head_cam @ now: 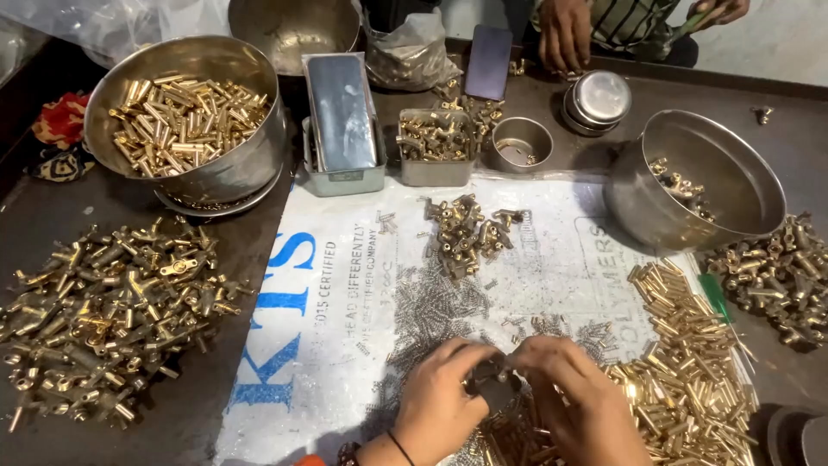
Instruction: Sorting and inspecting various small brass metal components at a workbench.
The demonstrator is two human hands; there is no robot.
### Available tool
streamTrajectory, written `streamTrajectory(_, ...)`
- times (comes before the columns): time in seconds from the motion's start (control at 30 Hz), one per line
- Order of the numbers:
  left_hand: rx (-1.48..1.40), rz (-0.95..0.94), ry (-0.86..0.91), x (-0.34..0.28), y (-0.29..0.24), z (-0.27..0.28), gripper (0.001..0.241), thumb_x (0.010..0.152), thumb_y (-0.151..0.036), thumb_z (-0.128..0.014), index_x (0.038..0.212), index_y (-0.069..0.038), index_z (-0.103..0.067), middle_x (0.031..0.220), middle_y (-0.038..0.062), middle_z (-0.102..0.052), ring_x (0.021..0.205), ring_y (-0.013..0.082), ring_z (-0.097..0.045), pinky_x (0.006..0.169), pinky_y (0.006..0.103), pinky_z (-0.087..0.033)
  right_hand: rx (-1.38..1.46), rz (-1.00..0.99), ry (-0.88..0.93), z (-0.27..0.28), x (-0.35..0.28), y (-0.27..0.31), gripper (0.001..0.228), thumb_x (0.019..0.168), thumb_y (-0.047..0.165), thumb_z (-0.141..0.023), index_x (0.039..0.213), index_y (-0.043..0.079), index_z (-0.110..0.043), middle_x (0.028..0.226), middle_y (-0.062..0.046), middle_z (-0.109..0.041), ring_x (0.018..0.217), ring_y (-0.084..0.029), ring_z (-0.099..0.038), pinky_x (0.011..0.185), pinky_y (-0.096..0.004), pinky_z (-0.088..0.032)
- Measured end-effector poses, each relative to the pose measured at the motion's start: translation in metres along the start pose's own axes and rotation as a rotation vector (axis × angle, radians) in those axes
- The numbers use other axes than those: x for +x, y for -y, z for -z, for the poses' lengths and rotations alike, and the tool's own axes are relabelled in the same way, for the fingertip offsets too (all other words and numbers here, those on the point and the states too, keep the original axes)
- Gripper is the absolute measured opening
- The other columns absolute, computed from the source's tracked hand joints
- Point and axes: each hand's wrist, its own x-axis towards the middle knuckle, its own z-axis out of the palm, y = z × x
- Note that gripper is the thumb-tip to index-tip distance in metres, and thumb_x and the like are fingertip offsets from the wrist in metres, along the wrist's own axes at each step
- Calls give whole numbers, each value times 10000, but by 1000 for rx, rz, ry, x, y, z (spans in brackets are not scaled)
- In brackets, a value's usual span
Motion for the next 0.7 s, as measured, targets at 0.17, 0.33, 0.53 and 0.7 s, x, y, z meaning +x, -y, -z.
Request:
streamTrajectory(0.17,-41,13,5,-1,-8,6,369,828,-200,-774,1180,-111,-709,1104,45,-715,979,218,-735,862,357,-581,-29,21,-83,5,1,-2,265,782,16,-756,1037,87,-753,1084,-72,-787,1050,-186,-769,913,-333,-619)
streamTrajectory(0.33,-175,55,51,-2,-14,10,375,809,-190,-744,1170,-105,-687,1111,28,-688,997,194,-732,784,315,-658,31,-27,-50,9,3,10,364,763,25,-760,1118,106,-749,1146,-71,-789,1077,-199,-754,907,-356,-593)
streamTrajectory(0.53,-79,-65,-25,-2,-3,3,317,831,-240,-799,1107,-114,-708,1074,29,-717,962,219,-755,831,358,-610,256,-462,-116,-3,-2,-8,361,831,70,-717,1191,105,-715,1128,-73,-767,1022,-209,-786,880,-358,-629)
streamTrajectory(0.7,84,-73,-28,-3,6,-4,380,766,-142,-743,1138,-108,-675,1108,47,-661,1003,248,-719,845,390,-590,352,-469,4,-30,-10,-29,453,796,92,-819,1230,72,-692,1039,-106,-807,965,-180,-814,854,-325,-643)
